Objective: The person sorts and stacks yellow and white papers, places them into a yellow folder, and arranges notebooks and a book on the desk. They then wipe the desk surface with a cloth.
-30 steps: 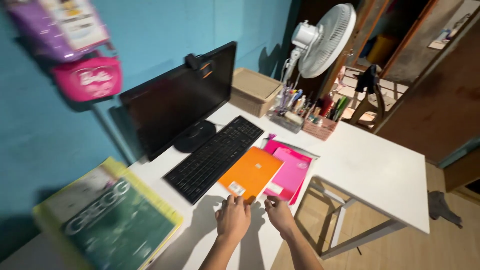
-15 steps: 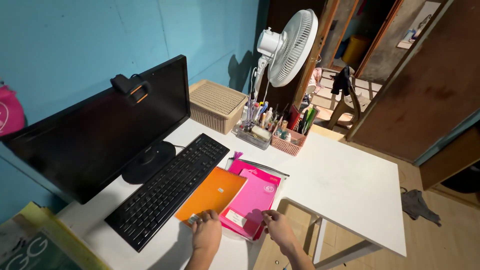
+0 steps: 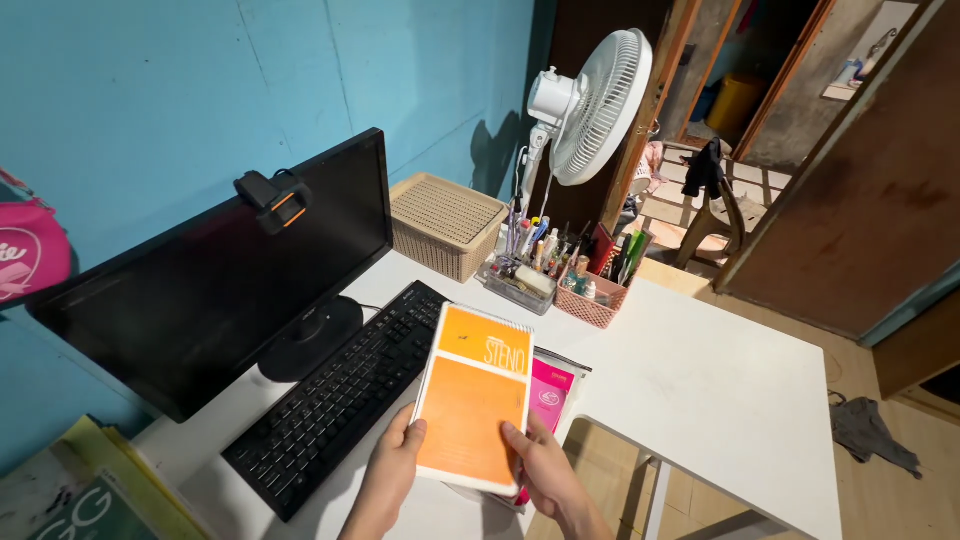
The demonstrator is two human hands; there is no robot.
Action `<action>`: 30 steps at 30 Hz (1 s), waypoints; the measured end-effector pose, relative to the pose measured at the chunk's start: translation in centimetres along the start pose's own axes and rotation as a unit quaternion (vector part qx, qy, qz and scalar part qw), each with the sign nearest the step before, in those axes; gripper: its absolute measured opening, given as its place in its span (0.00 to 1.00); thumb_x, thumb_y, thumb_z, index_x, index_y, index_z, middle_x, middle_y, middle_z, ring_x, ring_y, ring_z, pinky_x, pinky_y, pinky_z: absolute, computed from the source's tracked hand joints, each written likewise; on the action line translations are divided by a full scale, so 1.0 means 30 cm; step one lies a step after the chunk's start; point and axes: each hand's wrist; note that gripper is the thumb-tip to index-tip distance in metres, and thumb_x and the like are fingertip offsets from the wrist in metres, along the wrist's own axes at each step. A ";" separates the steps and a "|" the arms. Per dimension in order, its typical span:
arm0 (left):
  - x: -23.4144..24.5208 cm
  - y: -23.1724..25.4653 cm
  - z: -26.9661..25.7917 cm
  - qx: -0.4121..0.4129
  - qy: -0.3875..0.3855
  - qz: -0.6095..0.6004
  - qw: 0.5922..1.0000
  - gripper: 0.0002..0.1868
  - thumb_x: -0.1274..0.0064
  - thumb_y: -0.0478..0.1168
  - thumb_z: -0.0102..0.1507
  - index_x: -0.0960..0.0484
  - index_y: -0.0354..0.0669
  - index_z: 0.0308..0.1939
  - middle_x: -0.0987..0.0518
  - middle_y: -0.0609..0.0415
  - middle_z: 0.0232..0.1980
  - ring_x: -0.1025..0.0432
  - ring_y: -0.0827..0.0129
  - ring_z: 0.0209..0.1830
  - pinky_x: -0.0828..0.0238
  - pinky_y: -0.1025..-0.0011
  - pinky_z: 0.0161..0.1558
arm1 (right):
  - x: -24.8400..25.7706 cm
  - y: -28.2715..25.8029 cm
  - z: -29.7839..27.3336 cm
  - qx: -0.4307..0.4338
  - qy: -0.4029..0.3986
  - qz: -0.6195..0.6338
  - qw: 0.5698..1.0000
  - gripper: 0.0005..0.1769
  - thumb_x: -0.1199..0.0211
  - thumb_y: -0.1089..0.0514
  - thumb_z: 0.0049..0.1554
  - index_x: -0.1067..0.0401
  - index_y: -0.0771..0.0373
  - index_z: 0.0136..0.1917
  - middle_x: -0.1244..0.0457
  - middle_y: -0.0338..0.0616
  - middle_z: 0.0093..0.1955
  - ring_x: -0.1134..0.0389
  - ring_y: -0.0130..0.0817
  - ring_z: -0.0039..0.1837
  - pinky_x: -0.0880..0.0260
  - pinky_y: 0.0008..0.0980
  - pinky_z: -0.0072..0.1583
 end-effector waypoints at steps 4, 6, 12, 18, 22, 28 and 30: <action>0.011 -0.091 0.016 -0.040 0.009 0.097 0.994 0.37 0.52 0.53 0.67 0.45 0.49 0.77 0.27 0.47 0.71 0.31 0.63 0.71 0.36 0.68 0.67 | -0.057 -0.055 -0.032 0.019 -0.057 0.171 0.983 0.32 0.49 0.66 0.61 0.47 0.59 0.77 0.35 0.59 0.68 0.28 0.44 0.64 0.23 0.38 0.61; 0.026 -0.110 0.002 -0.004 0.015 0.172 0.985 0.43 0.51 0.54 0.67 0.55 0.53 0.81 0.33 0.45 0.74 0.34 0.57 0.73 0.36 0.67 0.69 | -0.100 -0.072 -0.043 0.021 -0.063 0.140 0.988 0.31 0.49 0.65 0.62 0.48 0.60 0.77 0.35 0.59 0.67 0.29 0.44 0.64 0.25 0.38 0.61; 0.104 -0.148 -0.065 0.077 0.029 0.198 0.977 0.42 0.52 0.53 0.68 0.55 0.52 0.81 0.31 0.44 0.74 0.34 0.56 0.74 0.36 0.66 0.71 | -0.212 -0.022 -0.047 0.008 -0.054 0.067 0.996 0.29 0.48 0.61 0.63 0.45 0.63 0.77 0.34 0.55 0.66 0.30 0.38 0.64 0.28 0.32 0.63; 0.275 -0.145 -0.217 0.022 0.089 0.136 0.987 0.42 0.48 0.48 0.67 0.53 0.51 0.80 0.25 0.45 0.69 0.26 0.61 0.68 0.31 0.69 0.67 | -0.377 0.055 -0.121 -0.014 -0.055 0.024 0.998 0.29 0.47 0.57 0.64 0.45 0.65 0.76 0.33 0.50 0.62 0.30 0.33 0.61 0.27 0.28 0.59; 0.448 -0.115 -0.350 0.021 0.151 0.014 0.988 0.38 0.50 0.38 0.66 0.46 0.55 0.79 0.24 0.50 0.69 0.26 0.65 0.65 0.33 0.71 0.64 | -0.571 0.086 -0.185 -0.009 -0.080 -0.089 0.993 0.30 0.48 0.53 0.66 0.43 0.60 0.79 0.36 0.50 0.49 0.44 0.34 0.44 0.42 0.27 0.41; 0.724 -0.162 -0.533 -0.099 0.280 -0.122 0.947 0.35 0.49 0.30 0.64 0.38 0.48 0.76 0.23 0.52 0.67 0.26 0.72 0.60 0.33 0.74 0.59 | -0.922 0.050 -0.374 -0.087 -0.093 -0.234 0.964 0.30 0.50 0.53 0.67 0.48 0.59 0.80 0.31 0.45 0.49 0.29 0.27 0.45 0.31 0.28 0.46; 0.813 -0.191 -0.587 -0.118 0.317 -0.159 0.927 0.36 0.50 0.30 0.64 0.39 0.46 0.76 0.22 0.50 0.66 0.26 0.70 0.60 0.33 0.73 0.58 | -1.031 0.045 -0.426 -0.049 -0.129 -0.286 0.948 0.30 0.48 0.54 0.65 0.45 0.60 0.79 0.31 0.49 0.48 0.31 0.31 0.45 0.31 0.29 0.46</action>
Point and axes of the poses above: each hand's wrist, its own z-axis towards the middle knuckle, its own x-axis out of the back of the hand, y = z × x
